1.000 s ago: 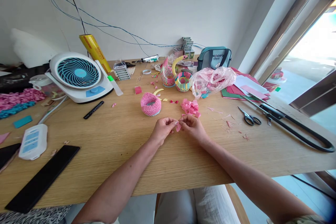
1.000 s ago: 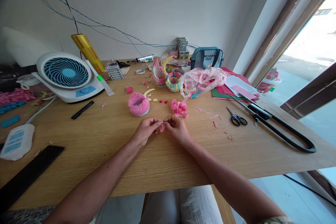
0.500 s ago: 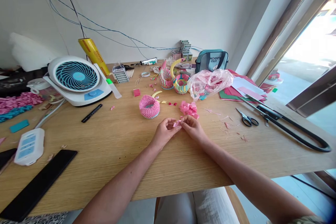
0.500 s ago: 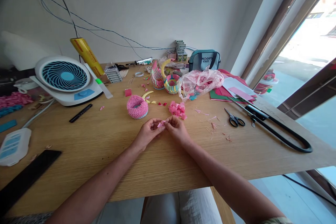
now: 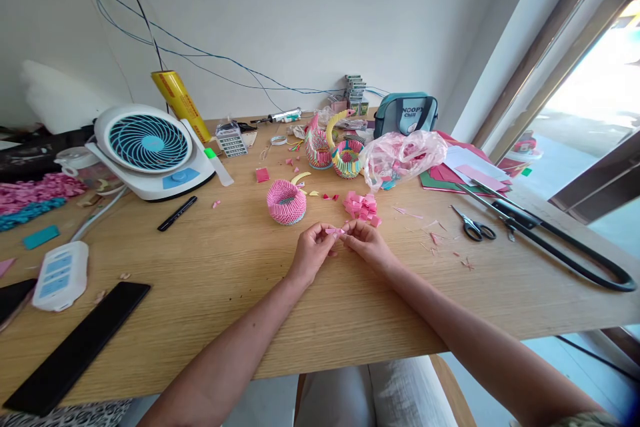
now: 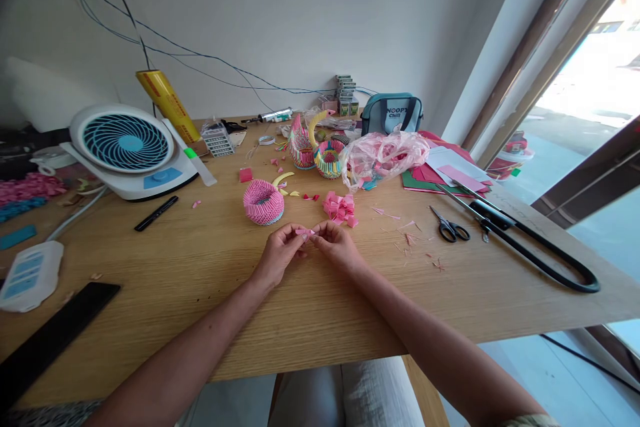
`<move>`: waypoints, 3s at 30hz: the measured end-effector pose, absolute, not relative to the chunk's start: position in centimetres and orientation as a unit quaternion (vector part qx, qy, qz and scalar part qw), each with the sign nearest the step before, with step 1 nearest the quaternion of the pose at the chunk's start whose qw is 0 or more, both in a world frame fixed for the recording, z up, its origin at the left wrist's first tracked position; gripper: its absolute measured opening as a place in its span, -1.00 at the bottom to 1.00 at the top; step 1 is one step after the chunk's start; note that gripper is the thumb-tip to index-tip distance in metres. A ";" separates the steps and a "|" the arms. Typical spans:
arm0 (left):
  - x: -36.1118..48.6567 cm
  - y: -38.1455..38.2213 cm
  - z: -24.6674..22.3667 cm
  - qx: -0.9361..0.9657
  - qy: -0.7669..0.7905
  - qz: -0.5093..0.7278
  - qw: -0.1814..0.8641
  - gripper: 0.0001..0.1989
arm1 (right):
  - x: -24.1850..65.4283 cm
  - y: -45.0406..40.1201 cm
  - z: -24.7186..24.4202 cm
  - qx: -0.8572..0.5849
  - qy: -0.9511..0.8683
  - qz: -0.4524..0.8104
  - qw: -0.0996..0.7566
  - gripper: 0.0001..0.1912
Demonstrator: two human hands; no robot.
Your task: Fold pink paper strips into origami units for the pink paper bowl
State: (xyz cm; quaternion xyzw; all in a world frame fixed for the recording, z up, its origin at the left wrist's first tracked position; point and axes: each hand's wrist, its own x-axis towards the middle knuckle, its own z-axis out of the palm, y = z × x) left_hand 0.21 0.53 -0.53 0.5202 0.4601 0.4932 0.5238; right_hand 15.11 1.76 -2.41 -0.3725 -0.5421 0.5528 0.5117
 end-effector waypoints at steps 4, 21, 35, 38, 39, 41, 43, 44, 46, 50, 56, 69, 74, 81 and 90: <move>0.2 0.5 -0.8 0.531 0.455 0.489 0.522 -0.75 | 15.2 1.5 -2.1 -0.383 -0.524 0.560 0.515 -0.60; 0.1 0.0 -0.5 0.683 0.421 0.508 0.314 -0.88 | 15.3 1.4 -2.0 -0.379 -0.470 0.607 0.516 -0.61; 0.4 0.2 -0.8 0.682 0.422 0.535 0.265 -0.90 | 15.6 1.0 -1.7 -0.297 -0.347 0.745 0.485 -0.71; 0.5 0.5 -1.1 0.628 0.425 0.542 0.362 -0.94 | 15.6 1.1 -1.8 -0.296 -0.355 0.736 0.495 -0.71; 0.5 0.6 -1.1 0.605 0.422 0.546 0.396 -0.93 | 15.6 1.1 -1.8 -0.299 -0.363 0.730 0.496 -0.70; 0.7 0.6 -1.1 0.561 0.415 0.553 0.455 -0.89 | 15.6 1.2 -1.8 -0.311 -0.388 0.710 0.498 -0.69; 0.8 0.5 -0.8 0.528 0.411 0.554 0.496 -0.85 | 15.5 1.2 -1.8 -0.329 -0.422 0.675 0.508 -0.68; 0.9 0.4 -0.7 0.515 0.409 0.552 0.512 -0.83 | 15.4 1.3 -1.9 -0.338 -0.440 0.652 0.517 -0.68; 1.0 0.3 -0.6 0.493 0.406 0.548 0.540 -0.81 | 15.3 1.4 -2.1 -0.352 -0.473 0.605 0.535 -0.66; 0.9 0.4 -0.9 0.474 0.410 0.552 0.550 -0.78 | 15.0 1.6 -2.5 -0.361 -0.509 0.563 0.542 -0.65; 0.5 0.9 -1.2 0.526 0.413 0.536 0.515 -0.77 | 14.9 1.5 -2.6 -0.340 -0.556 0.545 0.528 -0.70; 0.1 0.6 -0.4 0.476 0.412 0.523 0.574 -0.71 | 15.3 1.5 -2.7 -0.381 -0.593 0.492 0.511 -0.63; 0.2 0.4 -0.2 0.431 0.413 0.527 0.605 -0.68 | 15.4 1.7 -3.1 -0.396 -0.627 0.448 0.499 -0.65; 0.2 0.3 0.0 0.440 0.420 0.524 0.596 -0.70 | 15.5 1.4 -2.5 -0.407 -0.660 0.399 0.489 -0.65; -0.3 0.7 -0.6 0.589 0.430 0.515 0.450 -0.84 | 15.5 1.5 -2.9 -0.399 -0.654 0.428 0.479 -0.68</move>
